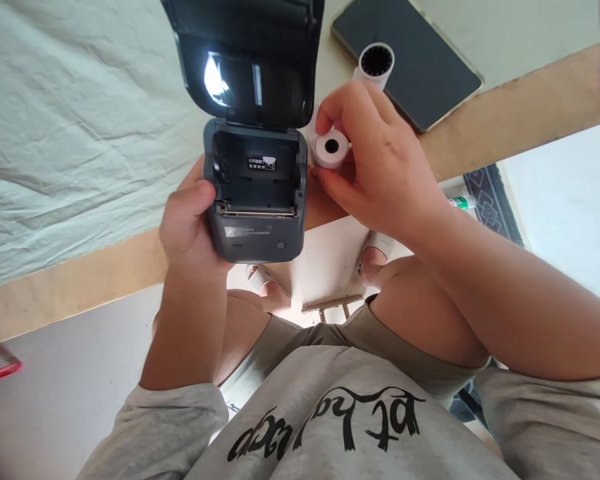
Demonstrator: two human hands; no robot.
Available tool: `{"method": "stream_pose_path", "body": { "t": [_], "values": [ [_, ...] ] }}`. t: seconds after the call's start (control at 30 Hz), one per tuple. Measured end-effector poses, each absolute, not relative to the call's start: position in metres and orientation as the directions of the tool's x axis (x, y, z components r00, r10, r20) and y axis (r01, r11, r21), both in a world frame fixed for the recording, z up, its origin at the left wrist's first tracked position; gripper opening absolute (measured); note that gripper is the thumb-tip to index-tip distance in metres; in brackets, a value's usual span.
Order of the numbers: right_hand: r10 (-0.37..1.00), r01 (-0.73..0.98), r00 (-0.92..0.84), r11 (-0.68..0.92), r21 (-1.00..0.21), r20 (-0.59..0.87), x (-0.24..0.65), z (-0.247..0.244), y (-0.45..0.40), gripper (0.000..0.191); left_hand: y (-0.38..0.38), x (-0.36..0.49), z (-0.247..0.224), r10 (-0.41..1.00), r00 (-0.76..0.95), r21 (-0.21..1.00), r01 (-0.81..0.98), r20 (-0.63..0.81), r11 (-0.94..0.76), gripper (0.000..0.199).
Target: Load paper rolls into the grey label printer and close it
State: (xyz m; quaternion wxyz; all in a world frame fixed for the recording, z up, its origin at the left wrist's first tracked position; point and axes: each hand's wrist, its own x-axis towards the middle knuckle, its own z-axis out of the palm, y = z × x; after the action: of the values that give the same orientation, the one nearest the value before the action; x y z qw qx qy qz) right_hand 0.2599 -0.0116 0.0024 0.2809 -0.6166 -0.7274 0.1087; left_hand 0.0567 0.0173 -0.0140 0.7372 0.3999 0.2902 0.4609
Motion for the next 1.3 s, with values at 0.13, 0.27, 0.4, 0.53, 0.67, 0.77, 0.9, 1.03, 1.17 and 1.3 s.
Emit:
{"method": "stream_pose_path", "body": {
  "t": [0.13,0.27,0.4,0.53,0.67,0.77,0.9,1.03,1.17,1.3],
  "values": [
    [0.972,0.793,-0.144,0.227,-0.566,0.187,0.260,0.005,-0.011,0.045,0.018,0.055,-0.014,0.907,0.416,0.867,-0.429,-0.058,0.253,0.025],
    [0.968,0.846,-0.140,0.226,-0.482,0.208,0.258,0.008,-0.012,0.036,0.018,0.055,-0.014,0.902,0.426,0.872,-0.416,-0.066,0.260,0.025],
    [0.966,0.855,-0.110,0.213,-0.473,0.235,0.260,0.007,-0.012,0.033,0.018,0.056,-0.015,0.902,0.431,0.860,-0.445,-0.041,0.251,0.029],
    [0.971,0.746,-0.142,0.233,-0.624,0.193,0.263,0.005,-0.012,0.050,0.018,0.057,-0.014,0.906,0.422,0.852,-0.457,-0.045,0.255,0.030],
    [0.971,0.839,-0.106,0.202,-0.506,0.212,0.262,0.003,-0.012,0.044,0.017,0.056,-0.012,0.897,0.436,0.860,-0.428,-0.073,0.278,0.031],
    [0.975,0.841,-0.062,0.167,-0.514,0.215,0.262,0.002,-0.011,0.050,0.018,0.055,-0.012,0.892,0.444,0.871,-0.401,-0.086,0.284,0.029],
    [0.983,0.789,-0.104,0.176,-0.589,0.155,0.263,0.003,-0.011,0.060,0.018,0.055,-0.013,0.899,0.431,0.869,-0.413,-0.077,0.272,0.029],
    [0.966,0.846,-0.164,0.241,-0.476,0.198,0.263,0.003,-0.009,0.043,0.018,0.055,-0.013,0.897,0.434,0.865,-0.415,-0.086,0.283,0.031],
    [0.960,0.843,-0.149,0.248,-0.477,0.235,0.265,0.001,-0.008,0.049,0.017,0.055,-0.011,0.900,0.428,0.868,-0.412,-0.085,0.278,0.029],
    [0.968,0.841,-0.141,0.227,-0.490,0.207,0.267,-0.002,-0.008,0.056,0.017,0.055,-0.011,0.898,0.428,0.870,-0.400,-0.100,0.288,0.030]
  ]
}}
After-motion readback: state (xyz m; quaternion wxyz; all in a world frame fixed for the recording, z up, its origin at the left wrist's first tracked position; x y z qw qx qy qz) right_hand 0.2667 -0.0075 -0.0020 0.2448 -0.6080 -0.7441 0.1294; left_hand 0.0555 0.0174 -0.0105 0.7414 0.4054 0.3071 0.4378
